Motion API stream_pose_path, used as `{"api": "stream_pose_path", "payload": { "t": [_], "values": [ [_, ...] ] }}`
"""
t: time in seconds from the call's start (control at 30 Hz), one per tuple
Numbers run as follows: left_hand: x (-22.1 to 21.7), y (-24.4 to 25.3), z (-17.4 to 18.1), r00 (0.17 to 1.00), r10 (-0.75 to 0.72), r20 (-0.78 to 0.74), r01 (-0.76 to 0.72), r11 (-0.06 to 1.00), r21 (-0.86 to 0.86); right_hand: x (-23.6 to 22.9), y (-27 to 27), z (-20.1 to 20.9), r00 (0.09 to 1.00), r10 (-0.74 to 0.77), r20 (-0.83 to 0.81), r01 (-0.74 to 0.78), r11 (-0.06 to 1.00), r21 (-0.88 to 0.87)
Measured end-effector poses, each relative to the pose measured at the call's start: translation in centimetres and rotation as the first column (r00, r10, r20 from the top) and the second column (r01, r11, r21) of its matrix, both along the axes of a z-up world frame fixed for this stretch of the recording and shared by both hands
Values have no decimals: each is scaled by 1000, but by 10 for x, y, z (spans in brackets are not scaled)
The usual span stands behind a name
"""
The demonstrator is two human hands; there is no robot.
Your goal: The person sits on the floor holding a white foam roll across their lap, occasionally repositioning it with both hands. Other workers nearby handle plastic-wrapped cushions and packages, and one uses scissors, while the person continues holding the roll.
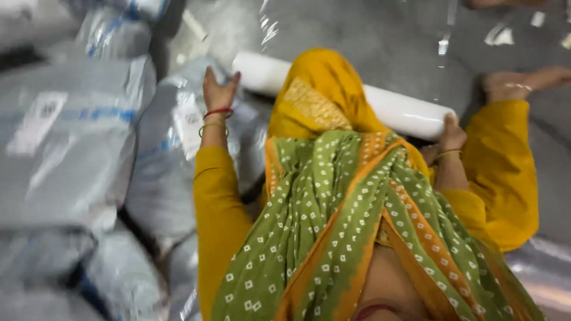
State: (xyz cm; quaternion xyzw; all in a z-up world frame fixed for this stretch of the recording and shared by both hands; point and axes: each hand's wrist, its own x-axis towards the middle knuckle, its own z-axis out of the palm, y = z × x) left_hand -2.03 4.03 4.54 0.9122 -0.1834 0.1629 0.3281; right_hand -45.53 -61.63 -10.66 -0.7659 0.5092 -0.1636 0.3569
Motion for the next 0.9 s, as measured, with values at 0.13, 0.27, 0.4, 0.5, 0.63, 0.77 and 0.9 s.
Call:
{"api": "stream_pose_path", "payload": {
  "t": [0.13, 0.27, 0.4, 0.5, 0.63, 0.77, 0.9],
  "values": [
    [55, -57, -28, 780, 81, -621, -291, 925, -244, 4, 36, 45, 998, -52, 39, 53, 998, -32],
    [42, -64, -25, 870, 255, -422, -301, 953, -44, 17, 69, 79, 939, -175, 295, 93, 958, 271],
    [19, -70, 18, 858, 186, -478, -269, 957, -108, 12, 70, 75, 894, -219, 390, 82, 938, 338],
    [17, -74, 18, 846, 225, -483, -308, 946, -100, 13, 70, 68, 932, -196, 306, 90, 940, 329],
    [11, -76, 23, 856, 257, -448, -328, 940, -88, 18, 80, 89, 926, -160, 341, 50, 949, 311],
    [8, -83, 26, 857, 318, -405, -365, 930, -43, 18, 82, 93, 925, -194, 326, 73, 934, 350],
    [0, -88, 47, 863, 386, -326, -385, 920, 73, 22, 84, 103, 917, -190, 350, 51, 928, 369]
  ]
}}
